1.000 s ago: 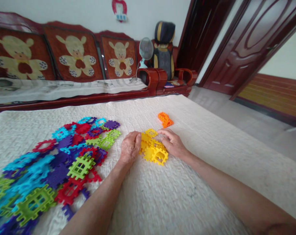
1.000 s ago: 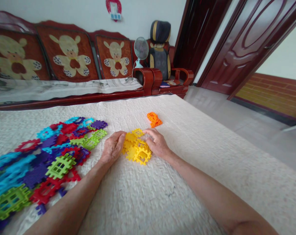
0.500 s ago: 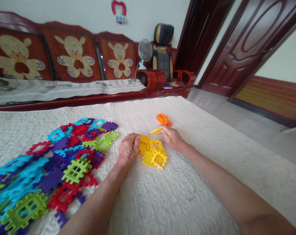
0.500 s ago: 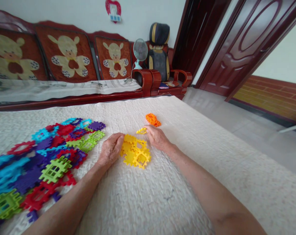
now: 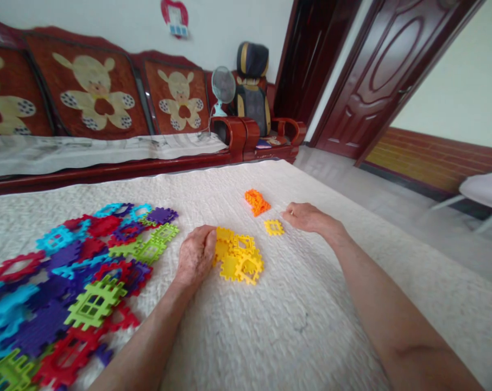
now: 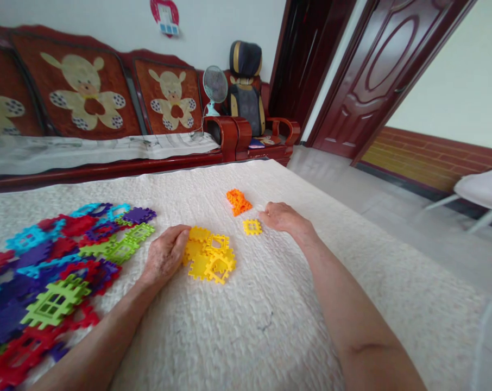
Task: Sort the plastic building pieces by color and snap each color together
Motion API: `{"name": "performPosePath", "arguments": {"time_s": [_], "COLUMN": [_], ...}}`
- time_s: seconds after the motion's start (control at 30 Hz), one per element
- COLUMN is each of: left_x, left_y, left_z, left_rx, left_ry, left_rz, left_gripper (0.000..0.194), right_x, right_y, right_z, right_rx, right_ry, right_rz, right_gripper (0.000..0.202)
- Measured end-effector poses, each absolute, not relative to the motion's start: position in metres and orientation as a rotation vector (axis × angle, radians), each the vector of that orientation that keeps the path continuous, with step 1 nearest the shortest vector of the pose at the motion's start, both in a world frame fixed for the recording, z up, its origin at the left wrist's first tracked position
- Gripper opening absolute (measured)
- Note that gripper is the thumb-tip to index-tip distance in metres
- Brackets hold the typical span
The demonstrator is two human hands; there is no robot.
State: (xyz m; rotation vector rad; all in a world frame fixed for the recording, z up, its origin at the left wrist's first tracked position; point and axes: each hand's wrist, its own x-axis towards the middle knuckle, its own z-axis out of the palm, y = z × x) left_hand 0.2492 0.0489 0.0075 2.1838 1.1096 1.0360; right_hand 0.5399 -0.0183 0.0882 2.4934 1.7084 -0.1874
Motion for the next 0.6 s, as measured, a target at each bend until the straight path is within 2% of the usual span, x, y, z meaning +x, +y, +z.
{"name": "performPosePath", "arguments": {"time_s": [0.2,0.4,0.6], "left_x": [0.249,0.249,0.249], "left_y": [0.049,0.051,0.051], "left_z": [0.005,0.004,0.004], "left_rx": [2.186,2.198,2.208], "left_ry": [1.110,1.119,1.082], "left_rz": [1.047,1.063,1.081], "left_gripper": [0.037,0.036,0.035], "right_x": [0.509,0.521,0.526], "right_y": [-0.018,-0.011,0.007], "right_z": [0.067,0.043,0.032], "right_rx": [2.647,2.713,3.039], "right_ry": [1.754,1.958,2.106], "right_rz": [-0.213,-0.077,0.042], "right_gripper": [0.065,0.047,0.064]}}
